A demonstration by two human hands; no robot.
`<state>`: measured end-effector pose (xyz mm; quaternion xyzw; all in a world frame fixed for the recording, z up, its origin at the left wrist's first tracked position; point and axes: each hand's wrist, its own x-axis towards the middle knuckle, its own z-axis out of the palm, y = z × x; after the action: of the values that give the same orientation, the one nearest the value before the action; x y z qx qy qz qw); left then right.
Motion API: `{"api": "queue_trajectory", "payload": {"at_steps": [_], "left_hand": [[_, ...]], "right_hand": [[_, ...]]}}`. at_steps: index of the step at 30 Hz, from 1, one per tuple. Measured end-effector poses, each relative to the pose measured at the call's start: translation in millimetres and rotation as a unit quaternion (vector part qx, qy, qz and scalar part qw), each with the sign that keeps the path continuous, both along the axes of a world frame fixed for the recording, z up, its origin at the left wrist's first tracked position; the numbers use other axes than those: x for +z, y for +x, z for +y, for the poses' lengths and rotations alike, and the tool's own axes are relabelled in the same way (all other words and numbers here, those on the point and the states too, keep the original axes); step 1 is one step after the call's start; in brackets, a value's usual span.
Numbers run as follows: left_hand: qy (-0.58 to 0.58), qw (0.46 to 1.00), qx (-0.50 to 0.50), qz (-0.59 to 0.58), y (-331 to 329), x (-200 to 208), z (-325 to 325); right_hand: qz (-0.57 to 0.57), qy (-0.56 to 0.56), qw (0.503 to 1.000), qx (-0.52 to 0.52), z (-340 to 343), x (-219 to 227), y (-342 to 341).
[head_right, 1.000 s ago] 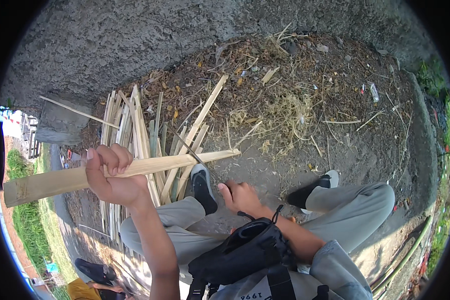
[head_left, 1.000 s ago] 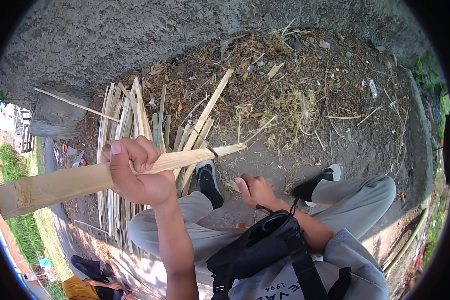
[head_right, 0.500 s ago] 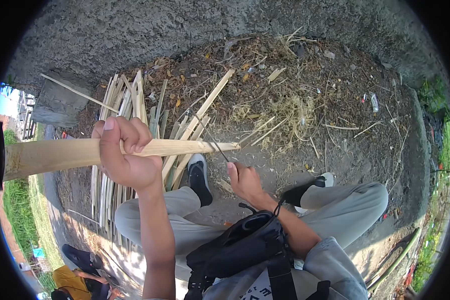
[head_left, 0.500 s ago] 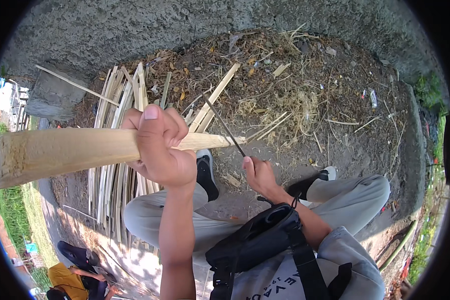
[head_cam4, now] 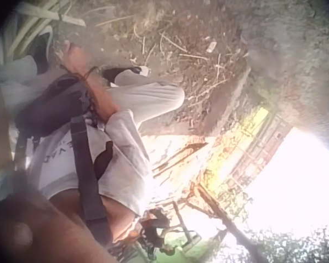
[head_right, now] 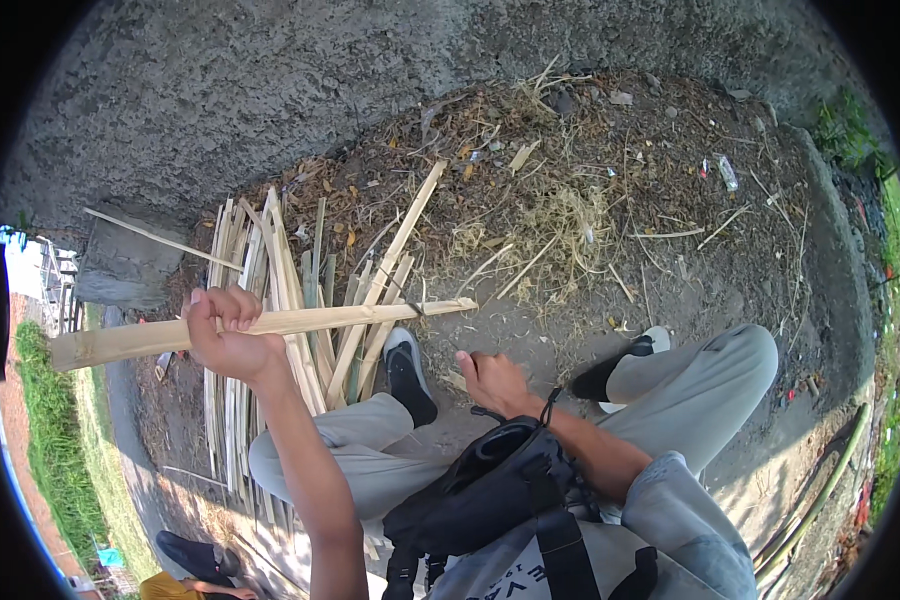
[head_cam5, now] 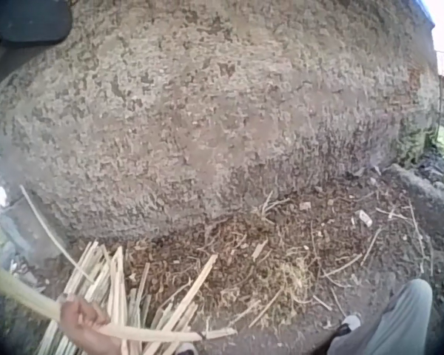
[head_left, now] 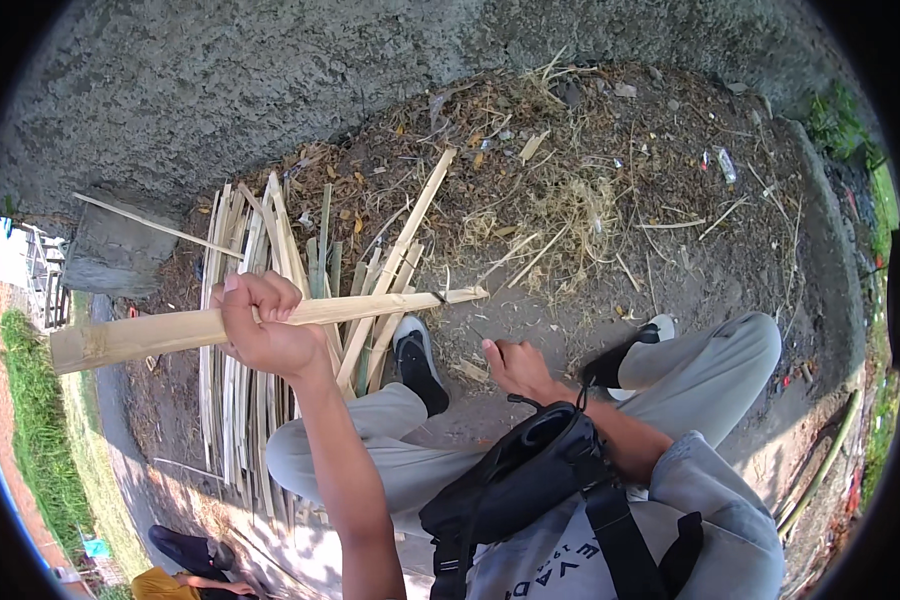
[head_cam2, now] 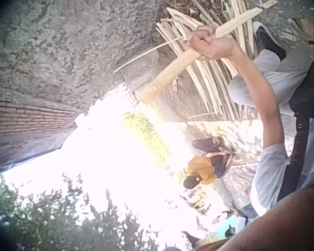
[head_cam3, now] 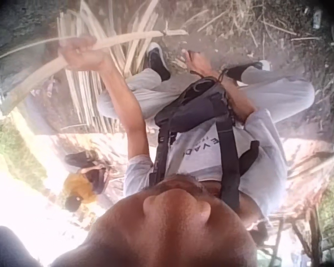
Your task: The person shapes a bamboo slat by shaving along its length with a knife, turning it over, and peeling off splinters by hand.
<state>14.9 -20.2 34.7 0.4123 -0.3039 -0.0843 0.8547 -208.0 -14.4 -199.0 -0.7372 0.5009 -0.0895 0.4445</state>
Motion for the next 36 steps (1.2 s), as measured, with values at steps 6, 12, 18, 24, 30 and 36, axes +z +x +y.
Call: {"api": "queue_trajectory", "payload": {"at_steps": [6, 12, 18, 24, 30, 36], "left_hand": [[0.003, 1.0, -0.014, -0.011, -13.0, 6.4, 1.5], [0.032, 0.999, -0.005, 0.002, 5.0, 0.7, 3.0], [0.027, 1.0, -0.001, 0.005, -7.8, 4.7, -3.1], [0.049, 0.998, 0.033, 0.014, -14.0, 6.6, -6.5], [0.019, 0.998, -0.066, -0.008, -14.6, 10.3, -11.9], [0.023, 0.999, -0.032, -0.007, -17.5, 7.4, -15.6]], "right_hand": [[-0.032, -0.031, 0.999, 0.014, 9.5, 36.0, 9.6], [0.032, 0.042, 0.998, -0.017, 1.4, -4.1, 12.5], [0.0, 0.045, 0.997, -0.06, 9.6, -31.0, 13.2], [0.039, 0.109, 0.991, -0.071, -11.4, -51.7, 6.4], [-0.028, 0.02, 0.999, -0.033, -0.7, -47.2, 10.4], [0.102, 0.109, 0.988, -0.049, -16.2, -82.5, -4.7]]}}
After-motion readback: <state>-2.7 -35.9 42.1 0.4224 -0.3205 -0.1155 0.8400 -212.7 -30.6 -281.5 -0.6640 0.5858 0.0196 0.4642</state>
